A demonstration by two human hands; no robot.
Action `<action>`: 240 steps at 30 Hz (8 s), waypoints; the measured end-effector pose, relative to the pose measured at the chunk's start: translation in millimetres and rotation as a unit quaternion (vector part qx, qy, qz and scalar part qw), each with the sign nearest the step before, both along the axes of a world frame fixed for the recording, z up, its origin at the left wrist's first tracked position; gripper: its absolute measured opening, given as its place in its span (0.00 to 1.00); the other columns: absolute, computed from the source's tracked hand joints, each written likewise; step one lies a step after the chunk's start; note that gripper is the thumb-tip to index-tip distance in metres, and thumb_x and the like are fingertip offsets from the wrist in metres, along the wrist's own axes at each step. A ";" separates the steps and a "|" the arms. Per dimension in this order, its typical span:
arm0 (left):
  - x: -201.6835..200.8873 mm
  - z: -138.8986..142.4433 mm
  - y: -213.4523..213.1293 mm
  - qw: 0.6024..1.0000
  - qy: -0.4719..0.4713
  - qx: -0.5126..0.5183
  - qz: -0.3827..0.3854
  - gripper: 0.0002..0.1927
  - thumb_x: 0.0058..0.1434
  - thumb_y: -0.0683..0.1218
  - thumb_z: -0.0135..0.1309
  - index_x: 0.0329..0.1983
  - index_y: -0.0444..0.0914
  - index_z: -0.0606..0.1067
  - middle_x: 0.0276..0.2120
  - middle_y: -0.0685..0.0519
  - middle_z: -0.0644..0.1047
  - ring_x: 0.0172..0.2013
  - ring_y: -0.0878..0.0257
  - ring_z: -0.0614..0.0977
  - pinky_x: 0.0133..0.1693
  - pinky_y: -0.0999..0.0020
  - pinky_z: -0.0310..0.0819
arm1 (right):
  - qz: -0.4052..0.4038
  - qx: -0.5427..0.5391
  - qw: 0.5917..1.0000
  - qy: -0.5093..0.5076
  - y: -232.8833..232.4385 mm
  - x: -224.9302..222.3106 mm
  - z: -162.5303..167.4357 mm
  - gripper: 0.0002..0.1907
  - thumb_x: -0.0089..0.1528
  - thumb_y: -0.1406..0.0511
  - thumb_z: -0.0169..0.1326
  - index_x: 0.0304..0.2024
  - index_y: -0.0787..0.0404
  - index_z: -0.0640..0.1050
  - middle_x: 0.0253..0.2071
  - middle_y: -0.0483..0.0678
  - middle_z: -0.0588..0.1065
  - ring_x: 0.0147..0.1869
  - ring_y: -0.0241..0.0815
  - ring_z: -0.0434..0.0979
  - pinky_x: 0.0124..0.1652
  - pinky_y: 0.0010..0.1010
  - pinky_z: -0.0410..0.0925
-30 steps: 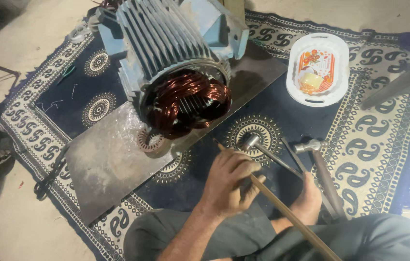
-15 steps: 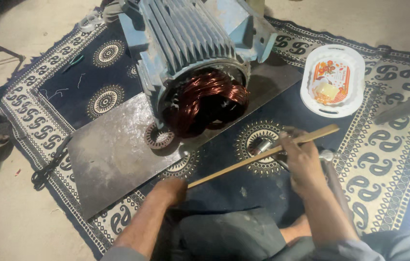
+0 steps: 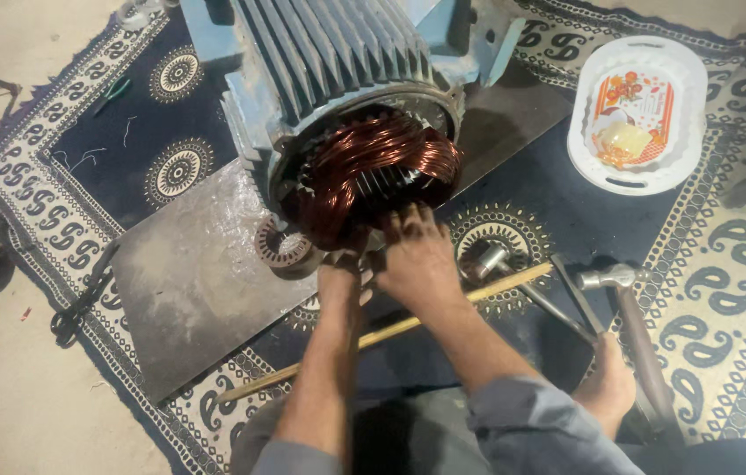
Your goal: The person sits on the floor and works on the copper coil windings of a disassembled electric motor stator. They use a long wooden stick to press and shape the coils inside the stator slots, then set the stick down and adjust and press the windings by hand, repositioning coils around the stator.
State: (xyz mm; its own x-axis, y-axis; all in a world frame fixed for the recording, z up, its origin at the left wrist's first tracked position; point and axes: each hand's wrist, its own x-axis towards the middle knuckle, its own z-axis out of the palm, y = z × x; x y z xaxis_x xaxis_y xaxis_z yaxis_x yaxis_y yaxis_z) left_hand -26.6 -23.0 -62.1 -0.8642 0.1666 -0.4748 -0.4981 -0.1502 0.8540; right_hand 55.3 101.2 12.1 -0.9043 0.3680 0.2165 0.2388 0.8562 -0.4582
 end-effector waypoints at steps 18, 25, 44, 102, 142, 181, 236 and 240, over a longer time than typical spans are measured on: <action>-44.0 -31.5 29.9 0.955 0.265 -0.135 -0.002 0.31 0.55 0.48 0.66 0.61 0.35 0.72 0.51 0.47 0.78 0.48 0.57 0.76 0.51 0.64 0.66 | 0.043 -0.062 0.989 0.130 9.1 -28.5 -58.7 0.12 0.54 0.60 0.56 0.37 0.55 0.83 0.38 0.53 0.81 0.46 0.55 0.79 0.48 0.50 0.72; -52.3 -50.1 11.5 0.916 0.342 -0.207 -0.039 0.34 0.54 0.48 0.69 0.61 0.33 0.70 0.56 0.48 0.76 0.54 0.58 0.76 0.58 0.65 0.66 | 0.101 -0.046 0.977 0.184 19.3 -12.7 -52.5 0.14 0.59 0.62 0.56 0.45 0.61 0.80 0.46 0.54 0.79 0.55 0.53 0.75 0.45 0.50 0.71; -33.1 -39.6 30.8 0.975 0.209 0.048 0.049 0.18 0.64 0.51 0.63 0.51 0.35 0.79 0.42 0.54 0.79 0.38 0.65 0.77 0.39 0.69 0.72 | 0.066 -0.126 0.990 0.007 15.6 -8.1 -50.9 0.18 0.57 0.60 0.53 0.50 0.53 0.79 0.51 0.56 0.76 0.53 0.58 0.76 0.44 0.49 0.74; 125.5 127.9 -62.7 0.687 0.574 -0.306 -0.323 0.12 0.50 0.47 0.62 0.21 0.38 0.71 0.21 0.47 0.72 0.30 0.45 0.76 0.36 0.51 0.65 | 0.093 -0.348 0.788 0.500 -28.1 192.9 120.1 0.11 0.58 0.63 0.59 0.39 0.64 0.78 0.34 0.51 0.75 0.39 0.48 0.75 0.48 0.44 0.66; -5.2 -2.7 31.0 0.988 -0.069 0.139 0.016 0.36 0.53 0.62 0.59 0.60 0.41 0.70 0.56 0.46 0.76 0.58 0.51 0.77 0.61 0.49 0.62 | -0.027 -0.623 0.655 0.426 -14.5 159.0 94.6 0.23 0.69 0.57 0.51 0.39 0.75 0.78 0.35 0.58 0.76 0.31 0.33 0.63 0.46 0.31 0.66; -2.0 15.1 36.2 0.996 -0.062 -0.059 -0.016 0.38 0.51 0.66 0.59 0.64 0.53 0.66 0.55 0.55 0.75 0.54 0.49 0.80 0.55 0.47 0.68 | -0.054 -0.667 0.533 0.518 17.3 125.5 71.7 0.17 0.63 0.63 0.49 0.41 0.77 0.74 0.24 0.53 0.68 0.36 0.47 0.69 0.51 0.45 0.65; 148.3 131.2 43.0 0.660 0.711 -0.200 -0.137 0.32 0.48 0.43 0.68 0.55 0.40 0.67 0.53 0.46 0.70 0.57 0.47 0.74 0.61 0.47 0.66 | 0.093 -0.600 0.580 0.543 2.8 208.8 65.2 0.14 0.67 0.65 0.52 0.46 0.73 0.77 0.23 0.47 0.62 0.35 0.44 0.65 0.49 0.45 0.63; 128.3 154.2 65.3 0.645 0.720 -0.150 -0.207 0.16 0.50 0.45 0.70 0.31 0.41 0.71 0.32 0.52 0.75 0.38 0.51 0.78 0.53 0.51 0.71 | 0.112 -0.585 0.591 0.544 -2.7 196.9 65.3 0.15 0.70 0.64 0.53 0.46 0.74 0.77 0.23 0.48 0.64 0.35 0.44 0.65 0.50 0.45 0.63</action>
State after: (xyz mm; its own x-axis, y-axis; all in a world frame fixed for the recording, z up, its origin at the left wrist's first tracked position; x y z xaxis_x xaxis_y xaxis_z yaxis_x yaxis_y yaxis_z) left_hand 101.7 42.4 92.1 -0.3560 0.6114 0.7067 0.8998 0.0203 0.4358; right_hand 252.2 98.5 77.4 -0.5192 0.7380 0.4311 -0.8012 -0.2446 -0.5461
